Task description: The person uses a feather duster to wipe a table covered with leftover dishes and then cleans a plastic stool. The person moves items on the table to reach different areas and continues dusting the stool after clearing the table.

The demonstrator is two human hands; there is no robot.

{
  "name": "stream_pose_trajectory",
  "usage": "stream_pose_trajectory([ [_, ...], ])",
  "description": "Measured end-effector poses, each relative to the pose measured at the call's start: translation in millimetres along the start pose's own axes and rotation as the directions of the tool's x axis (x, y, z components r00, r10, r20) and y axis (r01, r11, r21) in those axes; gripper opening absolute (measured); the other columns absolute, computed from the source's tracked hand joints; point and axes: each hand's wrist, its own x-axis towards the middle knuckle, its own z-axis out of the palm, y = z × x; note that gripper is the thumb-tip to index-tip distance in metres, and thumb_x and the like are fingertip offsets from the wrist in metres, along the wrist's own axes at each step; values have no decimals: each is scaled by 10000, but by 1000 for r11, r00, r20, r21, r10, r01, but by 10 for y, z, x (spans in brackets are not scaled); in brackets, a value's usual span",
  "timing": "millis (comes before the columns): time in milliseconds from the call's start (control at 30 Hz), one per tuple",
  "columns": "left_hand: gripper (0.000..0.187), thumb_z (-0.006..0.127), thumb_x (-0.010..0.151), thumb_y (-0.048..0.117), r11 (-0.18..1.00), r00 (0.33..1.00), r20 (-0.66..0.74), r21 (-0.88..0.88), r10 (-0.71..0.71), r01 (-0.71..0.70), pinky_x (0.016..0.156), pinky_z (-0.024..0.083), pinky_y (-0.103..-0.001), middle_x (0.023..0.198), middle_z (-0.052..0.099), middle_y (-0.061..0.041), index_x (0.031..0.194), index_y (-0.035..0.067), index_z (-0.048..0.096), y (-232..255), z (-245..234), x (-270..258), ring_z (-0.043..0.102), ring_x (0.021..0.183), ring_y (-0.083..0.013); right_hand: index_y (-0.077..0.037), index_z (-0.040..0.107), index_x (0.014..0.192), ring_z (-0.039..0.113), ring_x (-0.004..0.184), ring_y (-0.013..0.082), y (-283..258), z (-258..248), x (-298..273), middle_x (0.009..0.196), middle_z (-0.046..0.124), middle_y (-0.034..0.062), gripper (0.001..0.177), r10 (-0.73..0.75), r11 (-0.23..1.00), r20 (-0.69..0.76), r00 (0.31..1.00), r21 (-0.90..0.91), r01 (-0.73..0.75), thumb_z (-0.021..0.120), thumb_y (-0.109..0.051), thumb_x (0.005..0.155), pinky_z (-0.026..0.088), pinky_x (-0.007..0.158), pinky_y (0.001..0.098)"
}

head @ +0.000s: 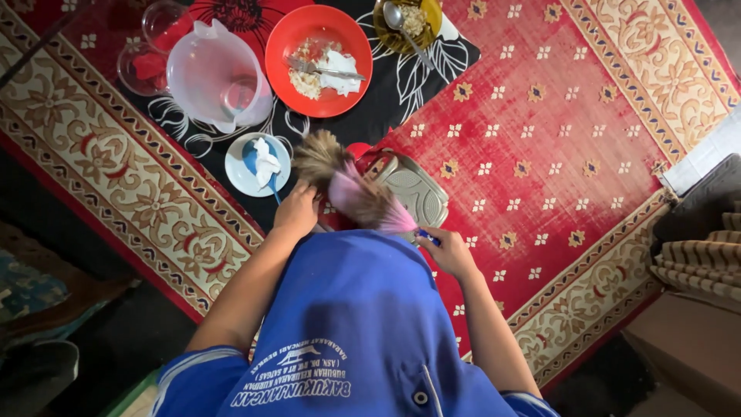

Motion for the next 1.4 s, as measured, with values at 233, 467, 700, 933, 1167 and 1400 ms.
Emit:
stream_pose_trajectory([
  [233, 500, 548, 1002, 101, 1000, 1000, -5, 4, -29, 29, 1216, 386, -394, 1638, 344, -218, 1488, -3, 498, -38, 101, 41, 322, 1527, -339, -155, 793, 1166, 723, 835, 262, 159, -4, 26, 923, 780, 161, 308, 52, 995, -49, 997, 85, -48, 774, -321, 907, 552, 753, 412],
  [467, 504, 545, 1001, 104, 1000, 1000, 6, 10, -17, 17, 1225, 372, -392, 1643, 329, -228, 1487, -18, 493, -63, 113, 68, 311, 1528, -346, -165, 796, 1160, 721, 852, 267, 110, -33, 10, 941, 781, 165, 303, 71, 992, -31, 997, 103, -68, 783, -299, 888, 548, 776, 431],
  [700, 514, 546, 995, 106, 1000, 1000, 3, 14, -26, 26, 1227, 371, -410, 1653, 318, -223, 1494, -7, 495, -45, 120, 84, 313, 1530, -354, -143, 795, 1167, 691, 799, 225, 250, 6, -14, 908, 774, 157, 307, 101, 987, -37, 994, 128, -95, 784, -292, 898, 549, 741, 388],
  [933, 523, 530, 1009, 136, 998, 998, 47, 50, -36, 34, 1229, 367, -385, 1665, 304, -196, 1515, 16, 475, -63, 114, 83, 298, 1538, -317, -165, 802, 1158, 690, 785, 217, 320, 18, -62, 899, 771, 149, 285, 108, 983, -42, 993, 155, -100, 784, -287, 901, 551, 720, 379],
  [1167, 541, 557, 993, 128, 997, 999, 31, 74, -22, 19, 1216, 388, -391, 1656, 324, -192, 1516, 19, 475, -85, 134, 83, 322, 1525, -327, -143, 795, 1175, 704, 826, 242, 377, 34, -62, 919, 760, 173, 302, 93, 985, -62, 994, 149, -83, 788, -283, 908, 553, 749, 383],
  [1400, 552, 547, 998, 147, 996, 998, 52, 86, -38, 33, 1230, 371, -389, 1666, 308, -178, 1529, 29, 458, -42, 98, 80, 309, 1534, -312, -131, 794, 1172, 717, 861, 271, 407, -23, -135, 956, 774, 185, 317, 93, 984, -41, 995, 156, -86, 787, -295, 900, 560, 792, 420],
])
